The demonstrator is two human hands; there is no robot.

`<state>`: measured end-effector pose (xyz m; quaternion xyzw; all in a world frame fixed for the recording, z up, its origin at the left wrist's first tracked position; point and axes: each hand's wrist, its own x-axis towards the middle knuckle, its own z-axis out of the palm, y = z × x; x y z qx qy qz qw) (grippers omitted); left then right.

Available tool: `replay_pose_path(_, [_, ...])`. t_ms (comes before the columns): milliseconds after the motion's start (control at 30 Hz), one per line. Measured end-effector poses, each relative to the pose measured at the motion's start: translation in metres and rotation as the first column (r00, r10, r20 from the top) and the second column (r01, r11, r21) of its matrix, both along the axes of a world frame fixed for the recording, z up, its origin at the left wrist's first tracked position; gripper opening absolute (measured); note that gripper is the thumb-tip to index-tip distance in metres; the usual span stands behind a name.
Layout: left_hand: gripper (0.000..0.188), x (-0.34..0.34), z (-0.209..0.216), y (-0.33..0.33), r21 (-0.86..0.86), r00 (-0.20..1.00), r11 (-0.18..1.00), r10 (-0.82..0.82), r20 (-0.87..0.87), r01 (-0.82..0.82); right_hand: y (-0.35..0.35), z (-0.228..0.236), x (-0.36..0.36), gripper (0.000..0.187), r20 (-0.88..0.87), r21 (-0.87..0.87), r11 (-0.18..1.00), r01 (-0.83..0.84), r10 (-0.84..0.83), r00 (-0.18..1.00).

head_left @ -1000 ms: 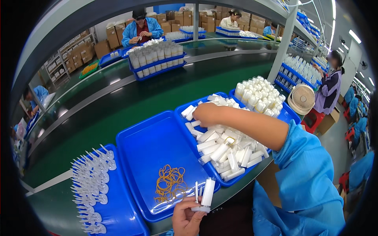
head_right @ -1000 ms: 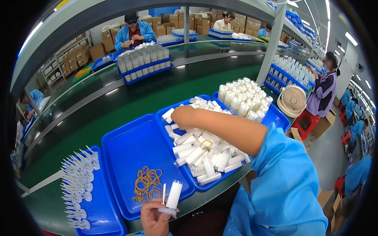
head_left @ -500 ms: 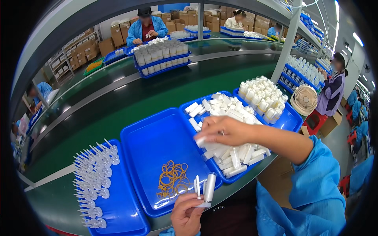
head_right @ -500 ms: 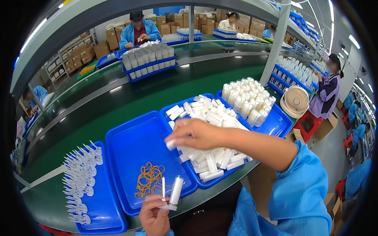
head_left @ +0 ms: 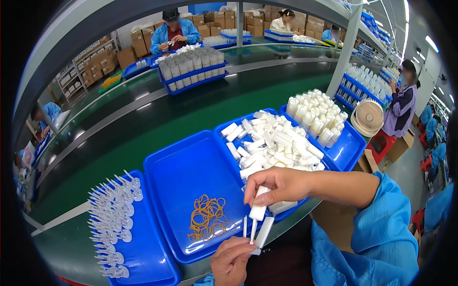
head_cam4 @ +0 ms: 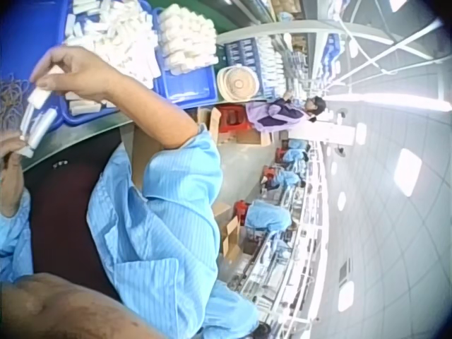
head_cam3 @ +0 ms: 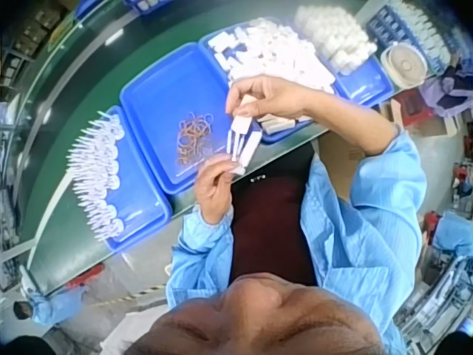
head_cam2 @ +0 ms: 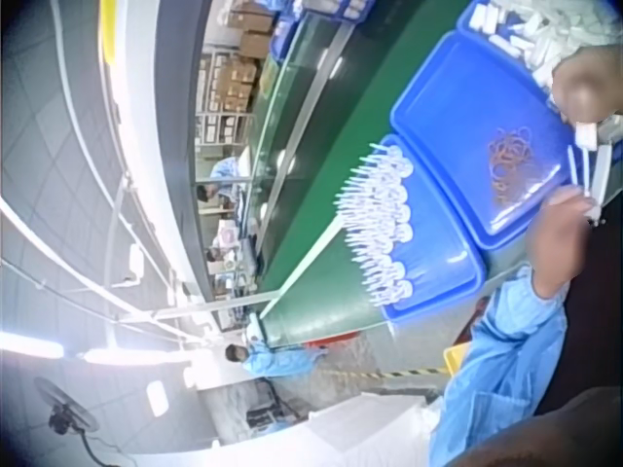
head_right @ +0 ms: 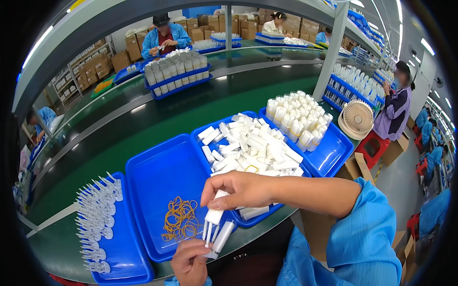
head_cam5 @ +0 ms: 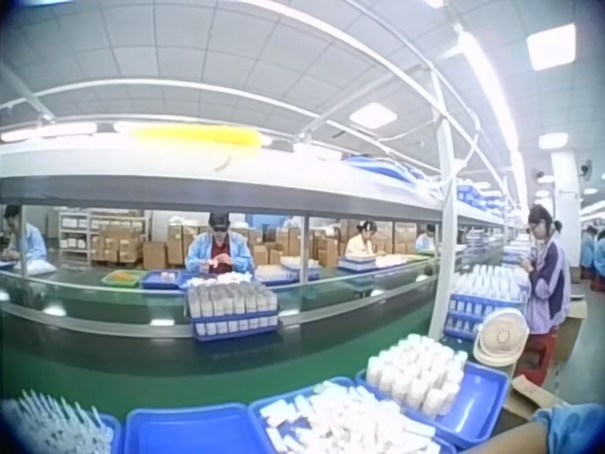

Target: The recorder is assembling small plastic medical components and securing them with rubber bands on a factory assembly line.

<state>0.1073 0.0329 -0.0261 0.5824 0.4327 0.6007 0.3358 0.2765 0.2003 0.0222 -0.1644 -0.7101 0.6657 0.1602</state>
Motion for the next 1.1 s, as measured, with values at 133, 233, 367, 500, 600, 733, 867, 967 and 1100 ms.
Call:
replay_pose_path(133, [0.008,-0.003,0.001,0.004,-0.025,0.999,0.999,-0.035,-0.039,0.034,-0.004,0.032,0.003,0.013,0.329,0.49,0.85,-0.192,0.023,0.944])
replay_pose_path(233, [0.007,-0.002,-0.003,0.001,0.034,0.991,0.991,-0.125,-0.044,0.126,-0.005,0.034,0.006,0.012,0.295,0.395,0.885,-0.247,0.132,0.946])
replay_pose_path(367, [0.009,-0.002,-0.004,0.004,0.088,0.976,0.973,-0.207,-0.068,0.213,-0.008,0.026,0.011,0.012,0.235,0.309,0.91,-0.278,0.21,0.949])
replay_pose_path(500, [0.021,0.003,-0.005,0.005,0.093,0.997,0.993,-0.063,-0.054,0.067,-0.016,0.022,0.006,0.01,0.164,0.462,0.834,-0.302,0.254,0.953])
replay_pose_path(600, [0.025,0.014,-0.011,-0.001,-0.144,0.944,0.988,-0.002,0.329,0.053,-0.034,0.013,0.0,0.012,0.136,0.492,0.826,-0.273,0.237,0.962])
replay_pose_path(733, [0.023,-0.003,-0.013,0.005,0.063,0.993,0.995,-0.073,-0.093,0.079,-0.027,0.012,-0.002,0.023,0.2,0.486,0.831,-0.272,0.198,0.96])
replay_pose_path(867, [0.023,-0.003,-0.016,0.011,-0.033,0.997,0.999,0.035,0.066,-0.032,0.036,0.006,-0.006,0.05,0.245,0.499,0.864,-0.069,-0.064,0.967])
replay_pose_path(967, [0.019,-0.005,-0.012,0.013,0.075,0.997,0.994,0.077,-0.019,-0.075,0.09,-0.009,-0.002,0.046,0.427,0.883,0.428,-0.195,-0.557,0.712])
replay_pose_path(1100, [0.02,-0.003,-0.015,0.002,0.076,0.992,0.994,0.066,0.103,-0.074,0.111,-0.018,-0.011,0.036,0.636,0.771,0.515,-0.376,-0.58,0.51])
